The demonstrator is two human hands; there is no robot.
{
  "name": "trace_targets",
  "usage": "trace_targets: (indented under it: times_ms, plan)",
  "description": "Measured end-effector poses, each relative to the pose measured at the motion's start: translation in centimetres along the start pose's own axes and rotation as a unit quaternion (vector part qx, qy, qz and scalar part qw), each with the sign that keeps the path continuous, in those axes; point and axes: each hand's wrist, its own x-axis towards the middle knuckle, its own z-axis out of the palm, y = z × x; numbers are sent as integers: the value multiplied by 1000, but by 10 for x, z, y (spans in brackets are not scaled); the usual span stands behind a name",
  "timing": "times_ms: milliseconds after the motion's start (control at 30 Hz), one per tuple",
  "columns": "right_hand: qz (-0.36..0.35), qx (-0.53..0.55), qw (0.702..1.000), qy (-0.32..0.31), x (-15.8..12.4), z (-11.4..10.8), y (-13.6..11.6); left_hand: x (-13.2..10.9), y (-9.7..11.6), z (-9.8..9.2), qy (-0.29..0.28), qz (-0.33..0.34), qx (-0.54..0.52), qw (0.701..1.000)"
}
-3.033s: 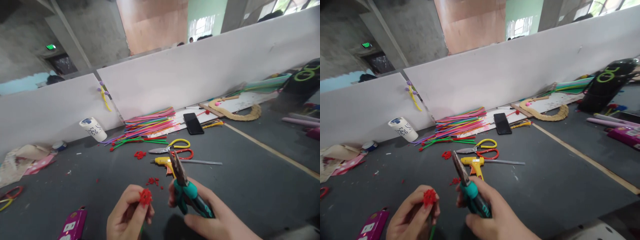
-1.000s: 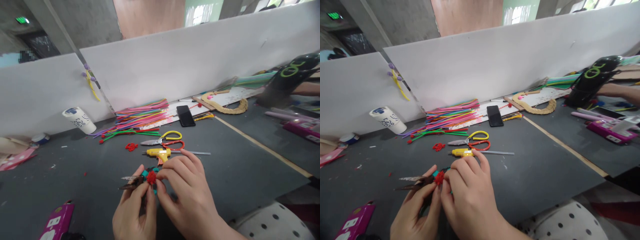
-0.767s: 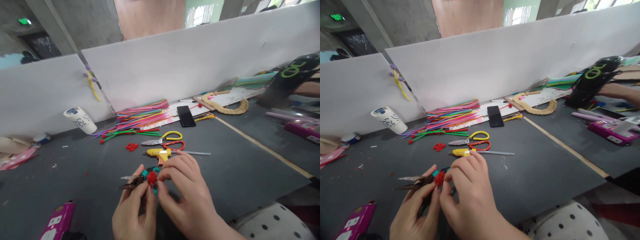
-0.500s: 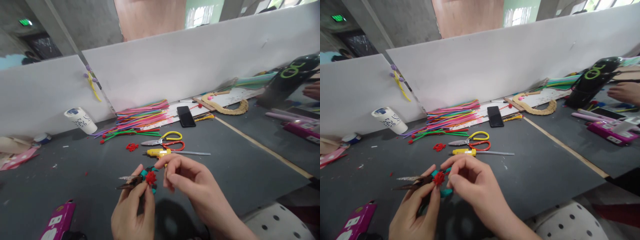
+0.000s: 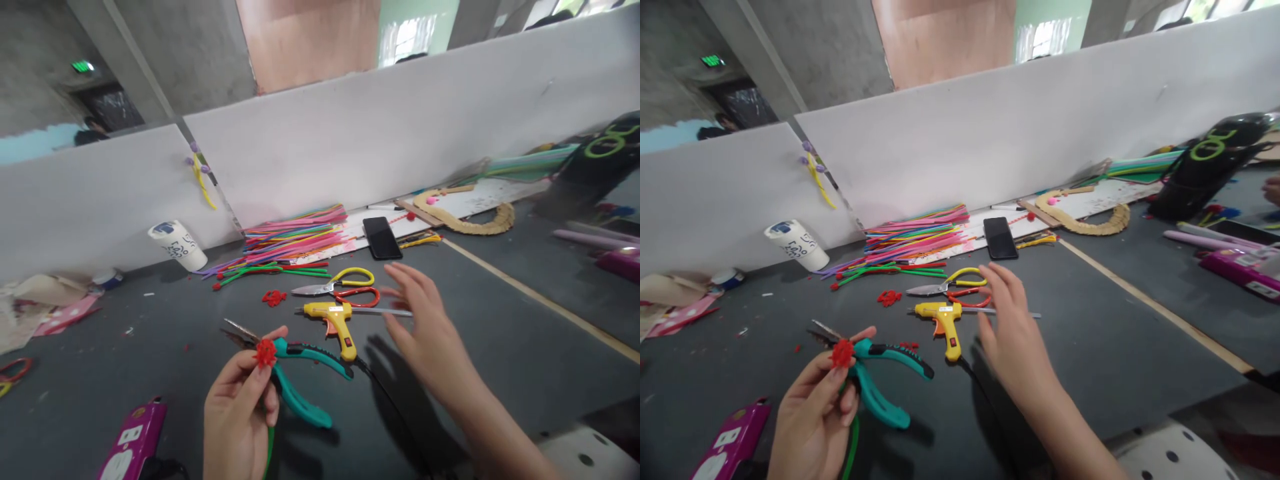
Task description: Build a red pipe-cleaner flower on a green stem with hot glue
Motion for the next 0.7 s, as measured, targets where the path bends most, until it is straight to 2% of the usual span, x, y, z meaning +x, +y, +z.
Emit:
trace_targets:
  times_ms: [100,200,267,400,567,633,700]
  plan:
    - [-86,-2,995,-51,-14,6,-15,-4,-7,0,12,28,13,999]
    - [-237,-88,955,-154,-31,19,-35,-10,-14,1,30,60,30,997]
    - [-278,-139,935,-169,-37,31,-40,-13,-18,3,32,78,30,996]
    - [-259,-167,941,-139,-40,51,-36,-18,-23,8,18,100,22,995]
    - [-216,-90,959,-163,-42,56,-34,-24,-28,12,2,83,38,996]
    - [-157,-13,973,-169,-40,52,-35,-24,-28,11,-14,109,57,992]
    - [-66,80,976,-191,-36,44,-35,-22,-26,7,-37,167,111,979]
